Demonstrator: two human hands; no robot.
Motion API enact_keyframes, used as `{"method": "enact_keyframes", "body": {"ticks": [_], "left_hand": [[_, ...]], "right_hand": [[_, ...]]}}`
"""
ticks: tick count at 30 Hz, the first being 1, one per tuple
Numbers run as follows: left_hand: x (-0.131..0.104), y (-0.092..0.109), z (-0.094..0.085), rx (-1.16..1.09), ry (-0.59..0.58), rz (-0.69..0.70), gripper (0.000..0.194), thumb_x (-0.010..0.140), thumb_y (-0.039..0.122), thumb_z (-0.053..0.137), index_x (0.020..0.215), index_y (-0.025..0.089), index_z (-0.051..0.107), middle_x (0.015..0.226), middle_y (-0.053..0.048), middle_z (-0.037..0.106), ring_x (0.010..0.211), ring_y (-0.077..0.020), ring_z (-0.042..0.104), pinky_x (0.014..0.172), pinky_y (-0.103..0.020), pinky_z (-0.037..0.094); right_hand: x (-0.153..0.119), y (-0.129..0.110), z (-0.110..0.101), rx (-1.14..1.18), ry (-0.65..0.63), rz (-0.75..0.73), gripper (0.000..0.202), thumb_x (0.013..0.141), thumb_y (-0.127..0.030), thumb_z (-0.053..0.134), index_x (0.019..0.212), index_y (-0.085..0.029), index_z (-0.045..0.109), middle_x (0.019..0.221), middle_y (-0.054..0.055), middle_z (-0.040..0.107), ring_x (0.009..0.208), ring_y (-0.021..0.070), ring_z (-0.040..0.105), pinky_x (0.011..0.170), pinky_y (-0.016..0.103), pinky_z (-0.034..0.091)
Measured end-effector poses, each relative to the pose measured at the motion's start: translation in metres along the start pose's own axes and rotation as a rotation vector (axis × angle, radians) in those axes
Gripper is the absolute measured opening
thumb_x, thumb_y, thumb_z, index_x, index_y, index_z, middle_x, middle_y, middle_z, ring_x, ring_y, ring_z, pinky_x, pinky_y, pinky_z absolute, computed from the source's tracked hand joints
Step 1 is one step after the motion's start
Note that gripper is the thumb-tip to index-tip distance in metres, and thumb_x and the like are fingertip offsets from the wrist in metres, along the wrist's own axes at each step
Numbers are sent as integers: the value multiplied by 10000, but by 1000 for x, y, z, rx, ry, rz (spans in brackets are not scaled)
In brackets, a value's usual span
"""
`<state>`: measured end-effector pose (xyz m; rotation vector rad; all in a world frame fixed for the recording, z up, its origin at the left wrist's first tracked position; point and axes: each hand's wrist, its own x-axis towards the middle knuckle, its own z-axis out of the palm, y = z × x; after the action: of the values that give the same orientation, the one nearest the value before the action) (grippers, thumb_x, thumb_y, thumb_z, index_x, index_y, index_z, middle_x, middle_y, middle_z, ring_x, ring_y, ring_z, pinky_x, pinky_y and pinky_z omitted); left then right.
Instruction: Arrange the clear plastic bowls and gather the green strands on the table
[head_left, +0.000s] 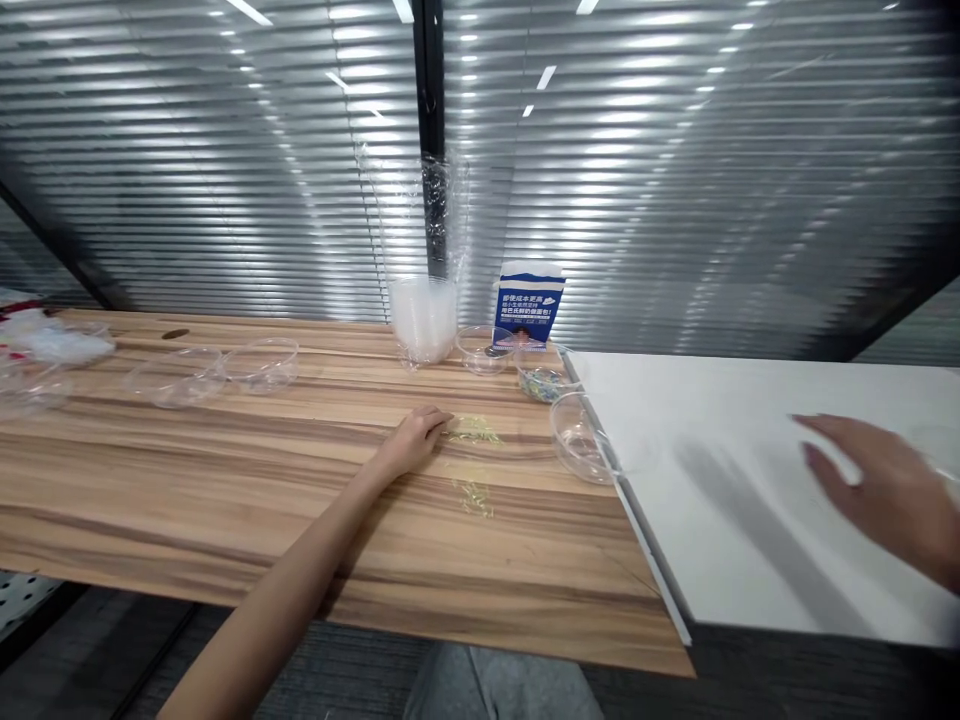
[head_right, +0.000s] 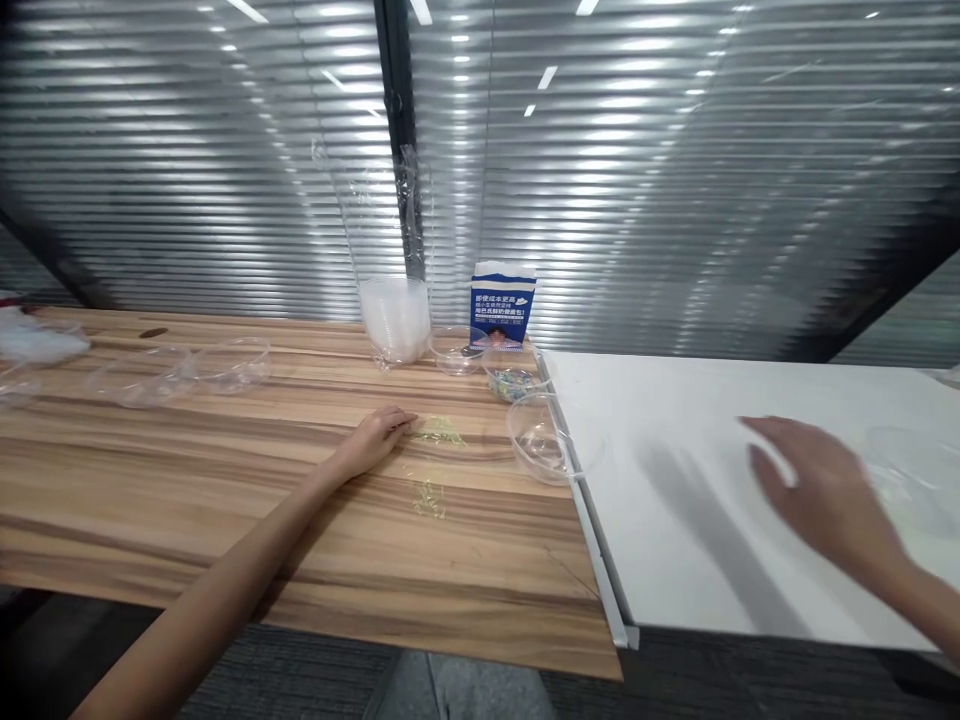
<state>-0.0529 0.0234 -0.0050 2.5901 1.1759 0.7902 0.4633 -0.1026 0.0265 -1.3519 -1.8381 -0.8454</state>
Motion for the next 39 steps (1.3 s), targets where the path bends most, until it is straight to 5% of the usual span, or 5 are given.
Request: {"method": "enact_keyframes", "body": {"ticks": [5,10,15,25,39], "left_hand": [[0,-3,-3,38,2,-41,269,906,201,414,960,161,674,862,-81,668,825,-179,589,777,-291,452],[1,-8,-5,-43,22,-86,284,882,143,409,1015,138,659,940,-101,684,869,-185,608,819,-310,460],[2,-9,-12,-154,90,-211,302,852,151,429,1072,149,636,967,-80,686,904,-179,616,860,-321,464],[5,4,-39,-753,365,-622,396,857,271,425,1203,101,513,878,-78,678,754,-134,609,703,-261,465],[0,21,-21,-215,-106,-256,84,756,168,621,756,149,703,770,-41,706,715,-149,620,682,-244,466]], "right_hand": [[40,-168,17,476,-165,-508,587,823,-117,516,1367,-314,413,1077,84,676,1041,234,613,889,438,520],[62,-269,71,646,-316,-499,402,848,-61,419,1214,-168,548,1113,120,648,1050,232,597,873,419,523],[69,-273,125,703,-421,-240,498,778,16,377,1237,-129,505,1162,144,606,1115,220,550,926,425,494],[59,-247,129,763,-436,-190,573,778,-6,371,1318,-191,429,1247,111,561,1194,230,497,1005,495,423],[68,-251,118,792,-501,-433,433,830,-38,378,1159,-190,616,1212,67,617,1184,215,505,982,459,433]]}}
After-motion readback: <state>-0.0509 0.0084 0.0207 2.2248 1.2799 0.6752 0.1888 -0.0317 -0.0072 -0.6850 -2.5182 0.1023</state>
